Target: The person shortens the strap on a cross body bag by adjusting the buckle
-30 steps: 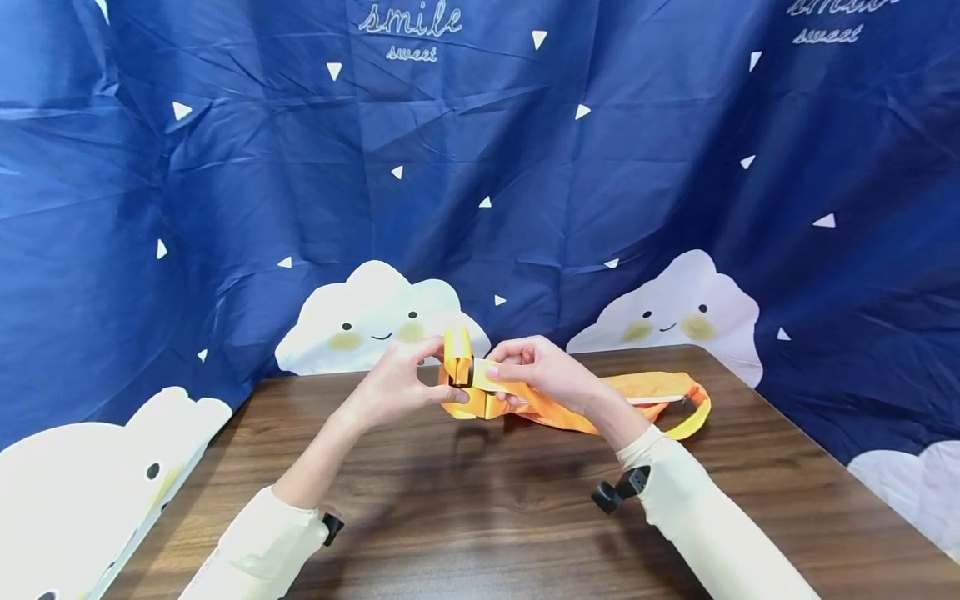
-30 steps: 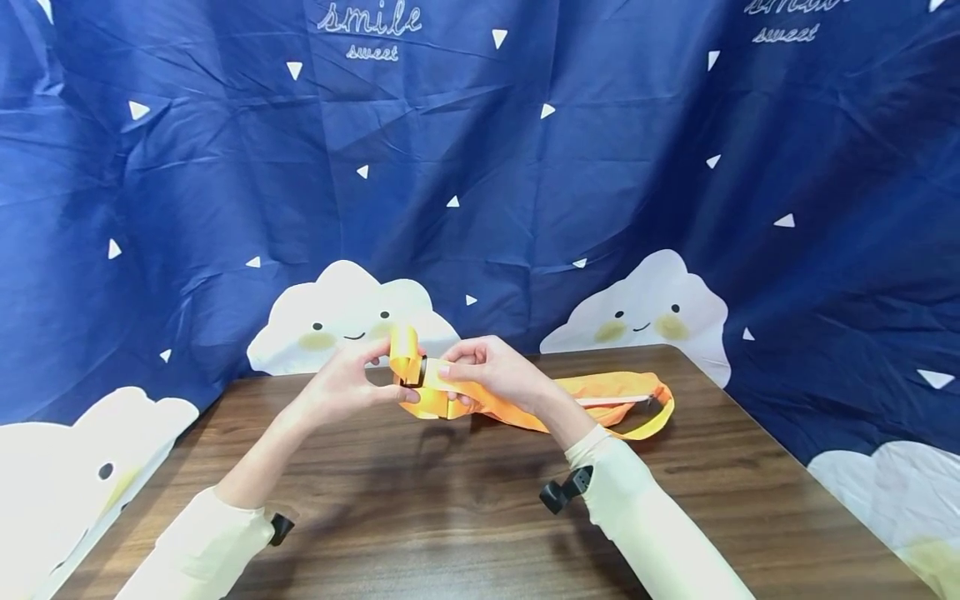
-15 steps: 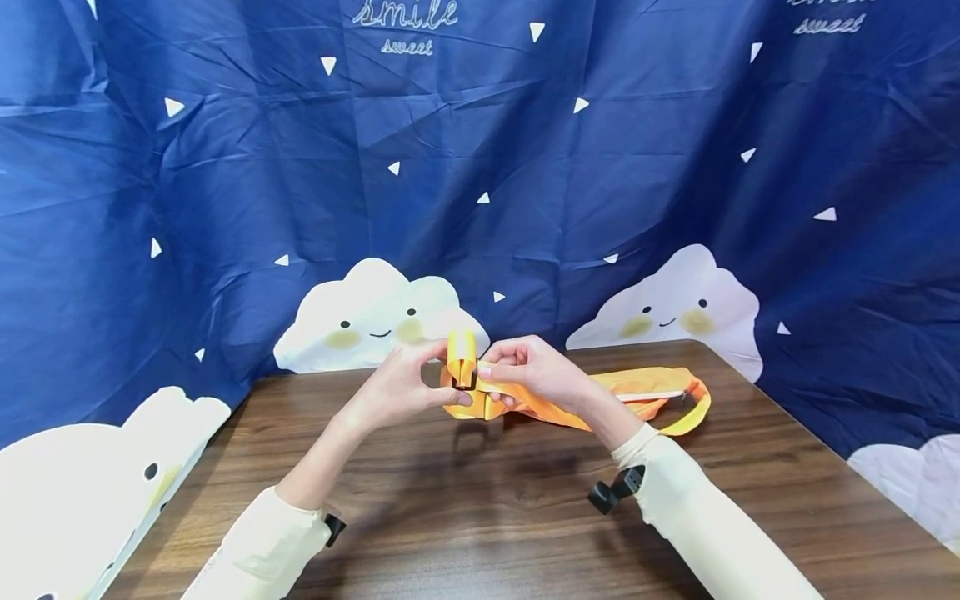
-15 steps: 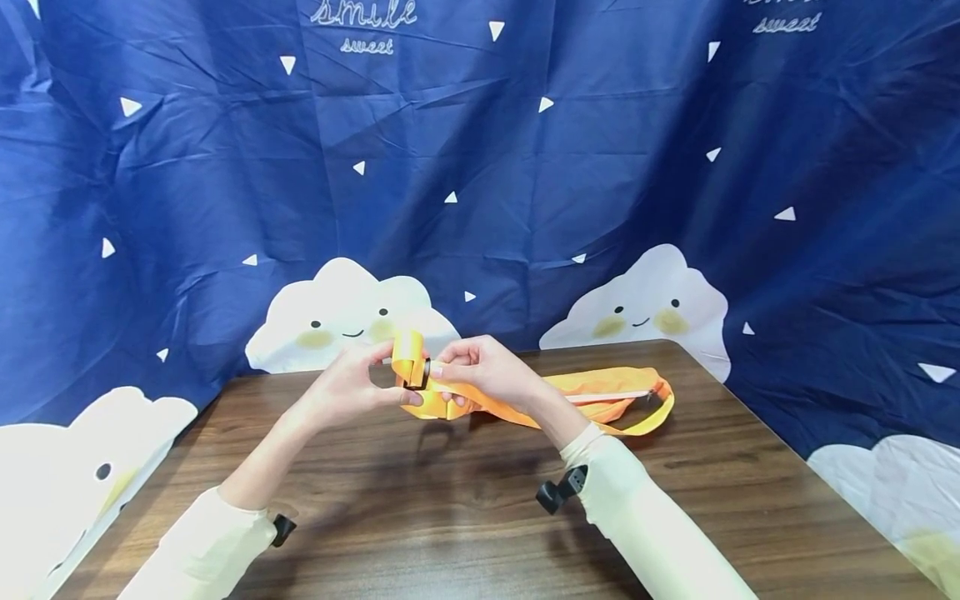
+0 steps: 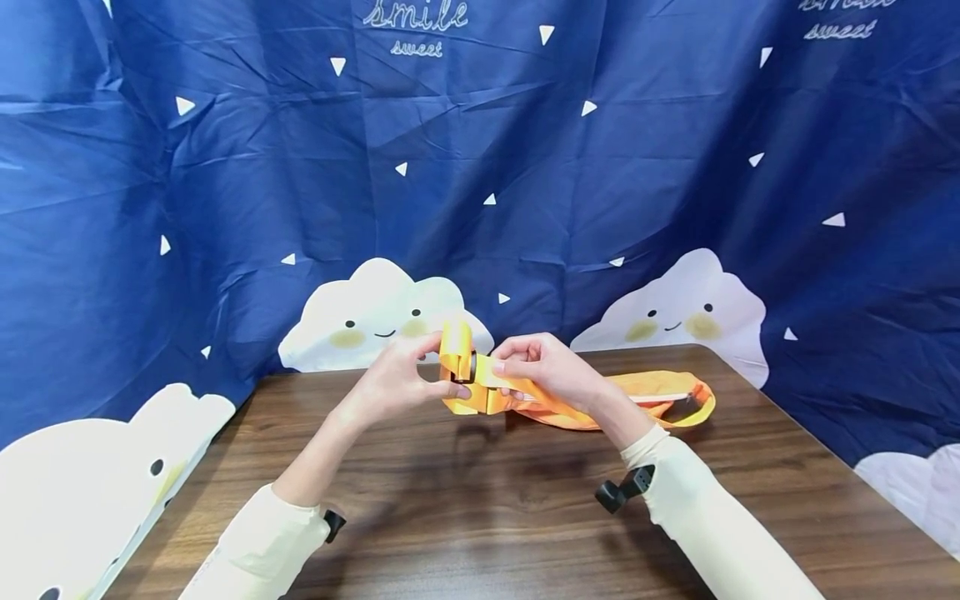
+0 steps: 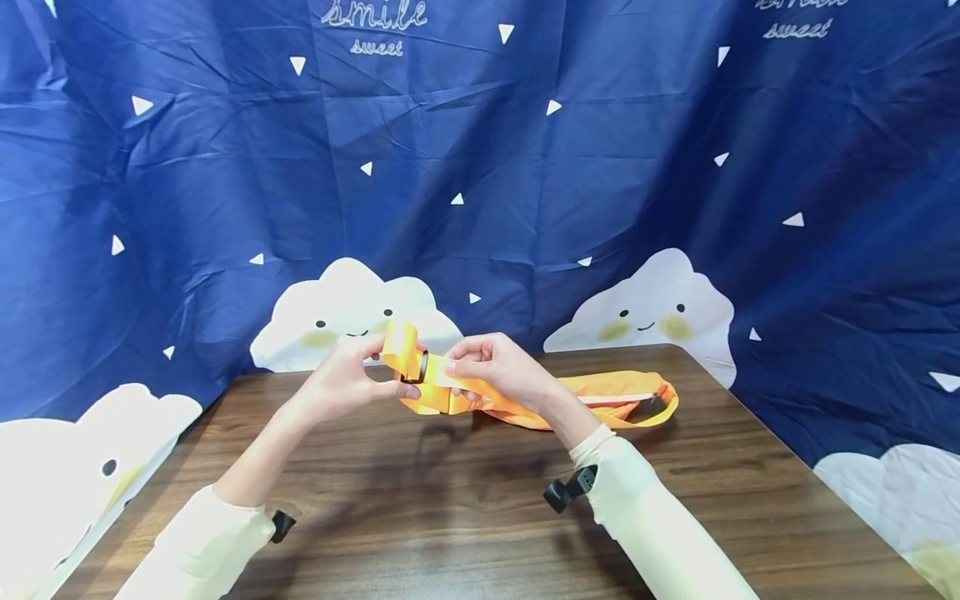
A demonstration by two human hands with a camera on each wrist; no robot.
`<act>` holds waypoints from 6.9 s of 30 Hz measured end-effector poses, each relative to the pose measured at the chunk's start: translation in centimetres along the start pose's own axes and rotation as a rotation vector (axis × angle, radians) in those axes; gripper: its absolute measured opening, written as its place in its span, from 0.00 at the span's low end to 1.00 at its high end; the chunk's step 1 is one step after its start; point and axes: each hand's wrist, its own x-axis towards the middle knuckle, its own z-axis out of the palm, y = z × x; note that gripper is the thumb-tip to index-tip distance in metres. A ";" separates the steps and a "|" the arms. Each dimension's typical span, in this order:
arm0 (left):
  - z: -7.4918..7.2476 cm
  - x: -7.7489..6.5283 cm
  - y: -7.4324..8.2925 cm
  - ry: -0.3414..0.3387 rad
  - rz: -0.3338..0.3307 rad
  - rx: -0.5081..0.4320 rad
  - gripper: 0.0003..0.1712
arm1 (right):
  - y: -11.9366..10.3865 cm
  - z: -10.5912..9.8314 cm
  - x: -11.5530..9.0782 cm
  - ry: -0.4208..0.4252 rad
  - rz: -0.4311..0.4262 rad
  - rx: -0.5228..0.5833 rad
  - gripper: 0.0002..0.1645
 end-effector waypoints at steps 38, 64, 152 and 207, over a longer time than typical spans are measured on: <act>0.4 0.1 0.4 -0.037 0.015 -0.015 0.23 | 0.0 0.6 -0.2 -0.037 0.009 0.003 0.15; 0.0 -0.1 0.1 -0.057 0.000 -0.008 0.23 | 0.1 0.0 -0.2 0.009 0.007 -0.027 0.15; -1.4 -1.0 -4.3 -0.188 -0.150 0.332 0.18 | -5.3 -2.2 -2.5 0.367 -0.087 0.360 0.14; 0.2 0.2 1.8 0.056 0.225 0.201 0.21 | -3.1 1.6 -1.5 0.039 0.024 -0.053 0.12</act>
